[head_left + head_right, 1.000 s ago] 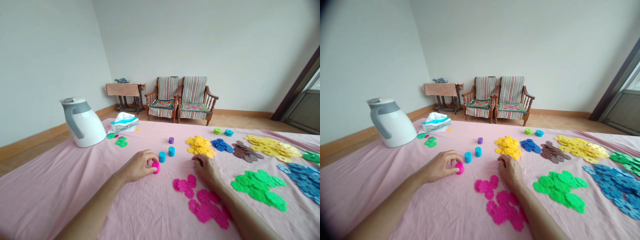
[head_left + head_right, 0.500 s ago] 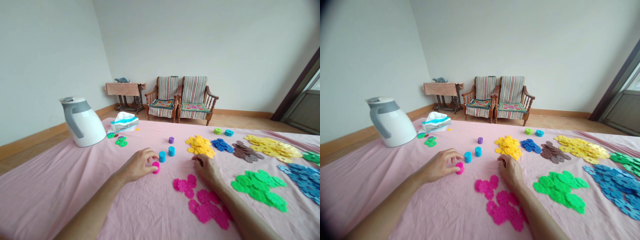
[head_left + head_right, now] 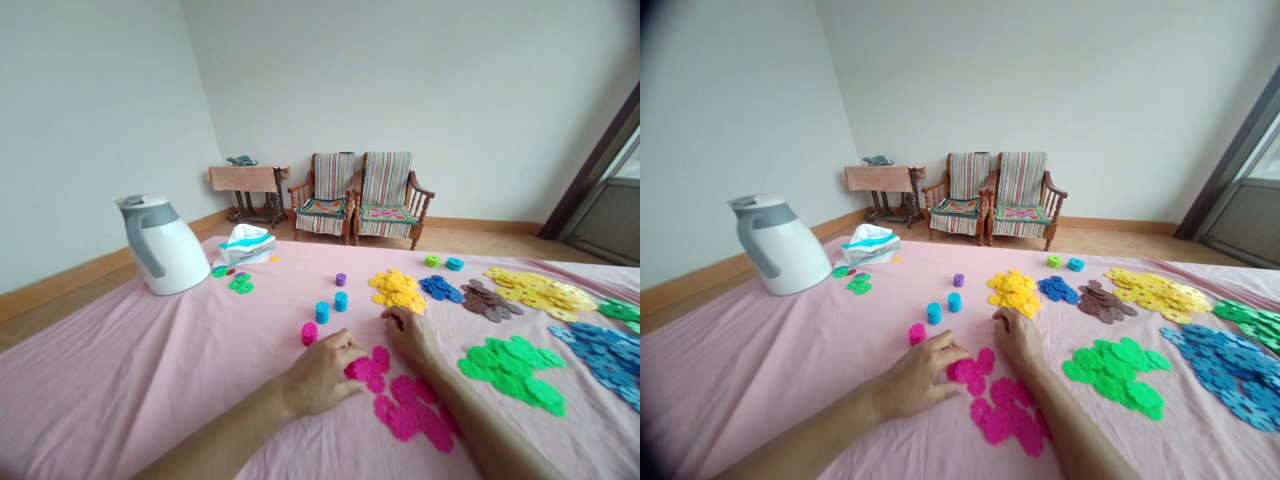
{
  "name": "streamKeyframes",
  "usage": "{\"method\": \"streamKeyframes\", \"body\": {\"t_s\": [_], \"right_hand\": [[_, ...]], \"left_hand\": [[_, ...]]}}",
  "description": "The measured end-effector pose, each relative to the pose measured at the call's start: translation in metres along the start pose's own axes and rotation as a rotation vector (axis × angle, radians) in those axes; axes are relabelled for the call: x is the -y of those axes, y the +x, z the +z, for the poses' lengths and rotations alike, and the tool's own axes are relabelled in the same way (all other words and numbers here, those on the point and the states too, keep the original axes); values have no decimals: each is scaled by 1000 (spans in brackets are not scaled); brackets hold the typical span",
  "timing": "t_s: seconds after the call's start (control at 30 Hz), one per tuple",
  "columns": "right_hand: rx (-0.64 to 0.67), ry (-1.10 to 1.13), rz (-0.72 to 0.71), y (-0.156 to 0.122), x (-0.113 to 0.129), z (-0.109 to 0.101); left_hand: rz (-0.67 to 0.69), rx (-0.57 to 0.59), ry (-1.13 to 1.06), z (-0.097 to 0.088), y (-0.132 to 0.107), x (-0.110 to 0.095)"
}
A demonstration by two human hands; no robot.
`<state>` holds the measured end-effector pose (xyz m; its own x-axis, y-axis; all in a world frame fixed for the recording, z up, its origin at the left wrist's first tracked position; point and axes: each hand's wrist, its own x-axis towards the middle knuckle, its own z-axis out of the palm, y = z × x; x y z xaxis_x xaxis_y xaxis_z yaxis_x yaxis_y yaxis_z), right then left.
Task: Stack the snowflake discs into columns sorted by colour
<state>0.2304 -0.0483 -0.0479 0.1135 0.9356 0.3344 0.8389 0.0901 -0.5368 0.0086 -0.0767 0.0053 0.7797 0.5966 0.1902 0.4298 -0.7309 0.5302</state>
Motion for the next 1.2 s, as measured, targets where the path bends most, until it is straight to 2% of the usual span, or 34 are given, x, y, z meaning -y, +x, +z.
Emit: {"method": "streamKeyframes", "body": {"t_s": [0.17, 0.27, 0.37, 0.47, 0.57, 0.63, 0.73, 1.0, 1.2], "right_hand": [[6, 12, -6, 1, -1, 0], [1, 5, -5, 0, 0, 0], [-9, 2, -7, 0, 1, 0], [-8, -4, -2, -1, 1, 0], [3, -10, 5, -1, 1, 0], [8, -12, 9, 0, 1, -1], [9, -8, 7, -1, 1, -1], [6, -1, 7, -1, 1, -1], [6, -4, 3, -1, 1, -1]], "left_hand": [[-26, -15, 6, 4, 3, 0], [-18, -52, 4, -1, 3, -1], [-39, -159, -16, -18, 0, 8], [-88, -280, -40, -42, -7, 27], [-150, -285, -36, -62, -15, 47], [-182, -258, -38, -70, -19, 57], [-201, -226, -45, -72, -21, 61], [-198, -156, -51, -63, -18, 58], [-193, -149, -39, -62, -19, 59]]}}
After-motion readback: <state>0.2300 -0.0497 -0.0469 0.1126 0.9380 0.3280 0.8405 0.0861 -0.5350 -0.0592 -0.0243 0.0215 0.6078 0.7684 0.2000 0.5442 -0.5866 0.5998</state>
